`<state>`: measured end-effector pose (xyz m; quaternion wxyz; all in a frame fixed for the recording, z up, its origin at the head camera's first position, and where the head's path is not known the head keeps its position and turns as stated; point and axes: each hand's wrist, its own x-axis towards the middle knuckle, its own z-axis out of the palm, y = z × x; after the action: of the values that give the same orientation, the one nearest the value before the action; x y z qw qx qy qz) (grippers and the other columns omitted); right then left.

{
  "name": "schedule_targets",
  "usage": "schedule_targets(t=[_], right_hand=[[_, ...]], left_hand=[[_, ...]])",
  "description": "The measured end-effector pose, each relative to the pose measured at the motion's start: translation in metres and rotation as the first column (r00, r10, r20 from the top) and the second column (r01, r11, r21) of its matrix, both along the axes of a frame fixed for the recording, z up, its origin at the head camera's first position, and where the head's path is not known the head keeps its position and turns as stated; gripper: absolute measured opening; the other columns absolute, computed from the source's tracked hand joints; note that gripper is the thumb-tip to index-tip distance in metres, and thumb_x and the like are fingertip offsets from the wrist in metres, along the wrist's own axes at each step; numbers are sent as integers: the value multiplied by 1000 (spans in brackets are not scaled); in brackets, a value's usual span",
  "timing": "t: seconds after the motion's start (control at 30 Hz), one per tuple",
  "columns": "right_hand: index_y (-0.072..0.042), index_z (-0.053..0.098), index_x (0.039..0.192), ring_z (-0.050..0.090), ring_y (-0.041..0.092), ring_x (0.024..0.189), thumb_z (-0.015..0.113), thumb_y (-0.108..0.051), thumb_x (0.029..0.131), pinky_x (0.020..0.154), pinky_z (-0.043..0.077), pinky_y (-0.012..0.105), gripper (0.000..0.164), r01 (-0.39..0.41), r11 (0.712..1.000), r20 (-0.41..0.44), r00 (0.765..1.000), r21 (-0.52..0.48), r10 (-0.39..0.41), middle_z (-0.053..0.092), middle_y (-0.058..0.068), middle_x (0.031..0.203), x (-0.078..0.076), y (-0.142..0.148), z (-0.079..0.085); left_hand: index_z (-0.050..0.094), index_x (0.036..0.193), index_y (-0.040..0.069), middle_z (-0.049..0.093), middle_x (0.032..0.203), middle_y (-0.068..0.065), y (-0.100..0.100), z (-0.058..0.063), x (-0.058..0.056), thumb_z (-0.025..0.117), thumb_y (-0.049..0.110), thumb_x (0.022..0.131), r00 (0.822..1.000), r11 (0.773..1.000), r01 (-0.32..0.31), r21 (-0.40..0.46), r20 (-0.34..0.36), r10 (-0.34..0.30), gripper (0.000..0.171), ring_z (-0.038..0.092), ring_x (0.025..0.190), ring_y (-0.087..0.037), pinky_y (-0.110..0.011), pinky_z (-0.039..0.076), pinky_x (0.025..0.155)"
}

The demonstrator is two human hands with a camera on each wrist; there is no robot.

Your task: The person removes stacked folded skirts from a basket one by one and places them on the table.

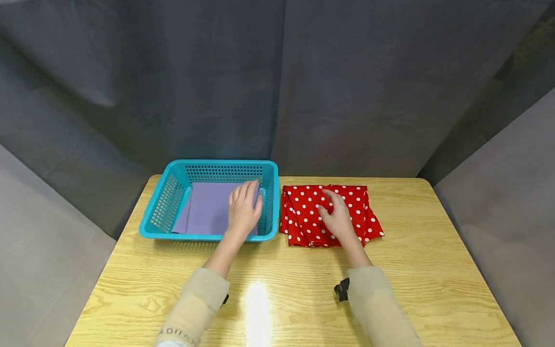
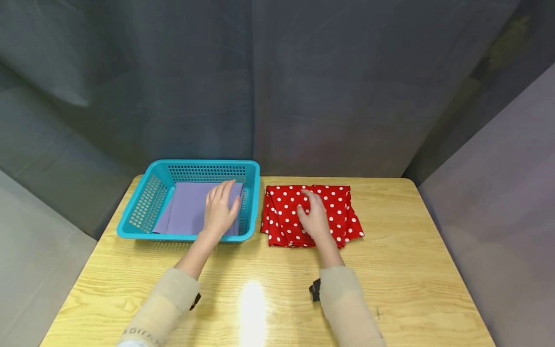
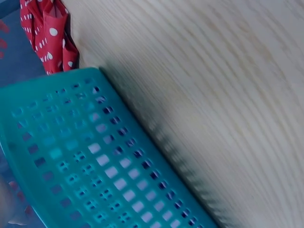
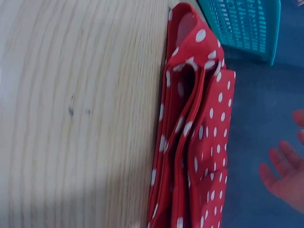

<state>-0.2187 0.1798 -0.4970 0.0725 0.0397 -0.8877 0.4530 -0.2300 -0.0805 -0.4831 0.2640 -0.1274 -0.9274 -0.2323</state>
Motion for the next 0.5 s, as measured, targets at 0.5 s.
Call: schedule_targets(t=[0.5], right_hand=[[-7,42,132,42,34,115,58,-8,87,92,42,48,48,-36,998,-11,999,-50,35,45,15,126,-3,-30,9]], left_hand=[[48,129,7,51,125,-13,-38,-6,4,53,20,89,997,999,-46,28,58,45,43,42,117,-31,-45,29,103]])
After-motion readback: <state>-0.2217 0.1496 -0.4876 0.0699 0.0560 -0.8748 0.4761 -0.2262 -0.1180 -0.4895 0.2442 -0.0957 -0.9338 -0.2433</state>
